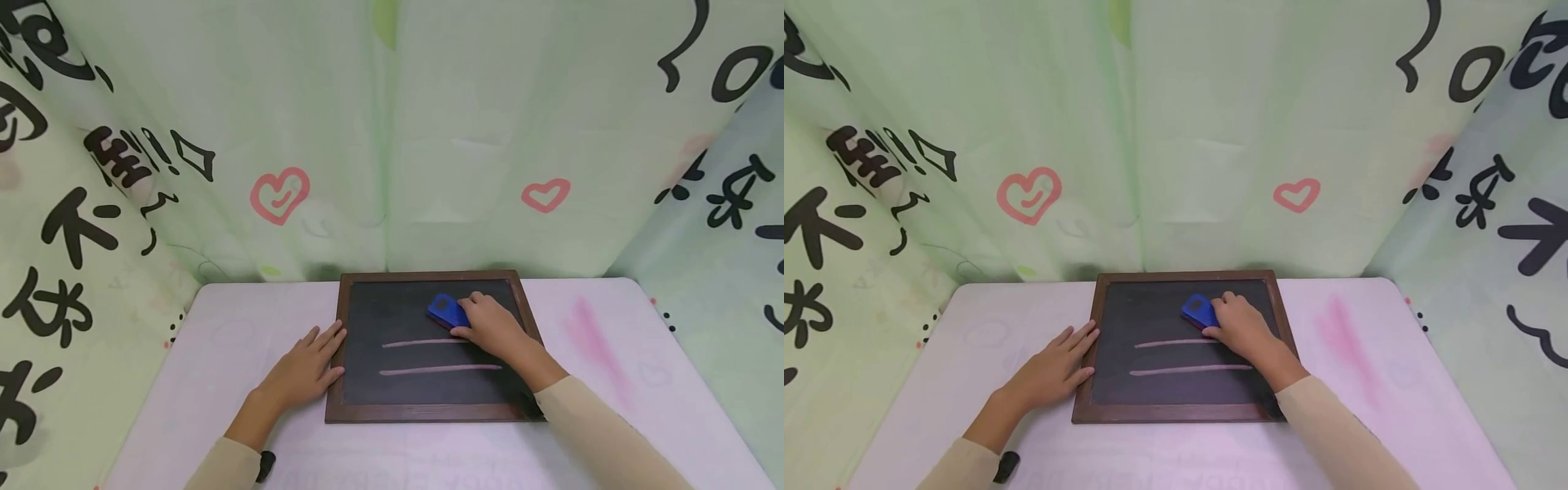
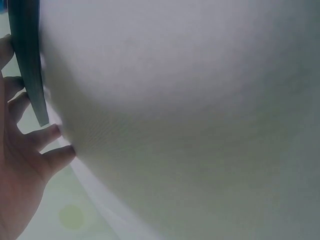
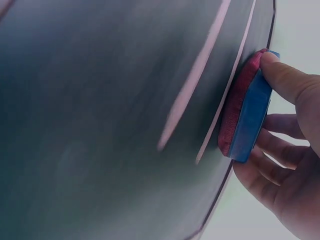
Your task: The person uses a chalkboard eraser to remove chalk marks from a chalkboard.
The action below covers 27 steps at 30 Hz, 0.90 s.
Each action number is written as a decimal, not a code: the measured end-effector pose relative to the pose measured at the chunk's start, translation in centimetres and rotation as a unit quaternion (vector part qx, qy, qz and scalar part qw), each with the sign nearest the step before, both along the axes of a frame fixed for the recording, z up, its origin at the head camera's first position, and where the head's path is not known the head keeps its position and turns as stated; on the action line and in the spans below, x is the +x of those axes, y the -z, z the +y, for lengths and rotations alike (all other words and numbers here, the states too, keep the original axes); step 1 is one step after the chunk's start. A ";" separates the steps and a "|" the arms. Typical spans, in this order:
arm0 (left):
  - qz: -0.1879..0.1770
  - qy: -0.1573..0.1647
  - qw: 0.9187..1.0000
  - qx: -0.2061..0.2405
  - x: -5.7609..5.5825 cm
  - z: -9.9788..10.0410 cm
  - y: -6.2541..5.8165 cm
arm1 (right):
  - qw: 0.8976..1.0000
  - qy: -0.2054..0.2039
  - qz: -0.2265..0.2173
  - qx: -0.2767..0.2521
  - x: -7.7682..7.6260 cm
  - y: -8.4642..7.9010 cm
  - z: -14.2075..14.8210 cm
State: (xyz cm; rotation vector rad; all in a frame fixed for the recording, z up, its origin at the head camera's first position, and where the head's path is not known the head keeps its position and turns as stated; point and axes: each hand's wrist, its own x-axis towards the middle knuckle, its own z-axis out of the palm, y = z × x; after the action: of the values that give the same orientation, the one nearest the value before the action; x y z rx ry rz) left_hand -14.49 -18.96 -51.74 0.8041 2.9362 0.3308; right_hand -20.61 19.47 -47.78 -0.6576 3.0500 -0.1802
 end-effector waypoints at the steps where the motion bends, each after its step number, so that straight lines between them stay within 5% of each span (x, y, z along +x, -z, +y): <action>1: 0.001 0.000 1.000 0.000 0.0 0.0 0.0 | 1.000 -0.004 0.002 0.003 -0.1 0.0 -0.6; 17: 0.018 0.001 1.000 0.010 0.1 0.1 -0.4 | 0.997 -0.042 -0.039 0.046 -3.1 -0.3 -9.3; 27: 0.006 -0.006 1.000 0.006 0.3 0.2 -0.5 | 0.994 -0.087 -0.035 0.062 -3.2 0.0 -12.9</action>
State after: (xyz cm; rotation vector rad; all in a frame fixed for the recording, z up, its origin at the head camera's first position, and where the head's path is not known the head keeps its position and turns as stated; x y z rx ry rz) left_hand -14.20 -18.74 -51.19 0.7926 2.9534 0.3474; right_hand -23.85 6.57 -47.78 -0.8832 2.8881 -0.0101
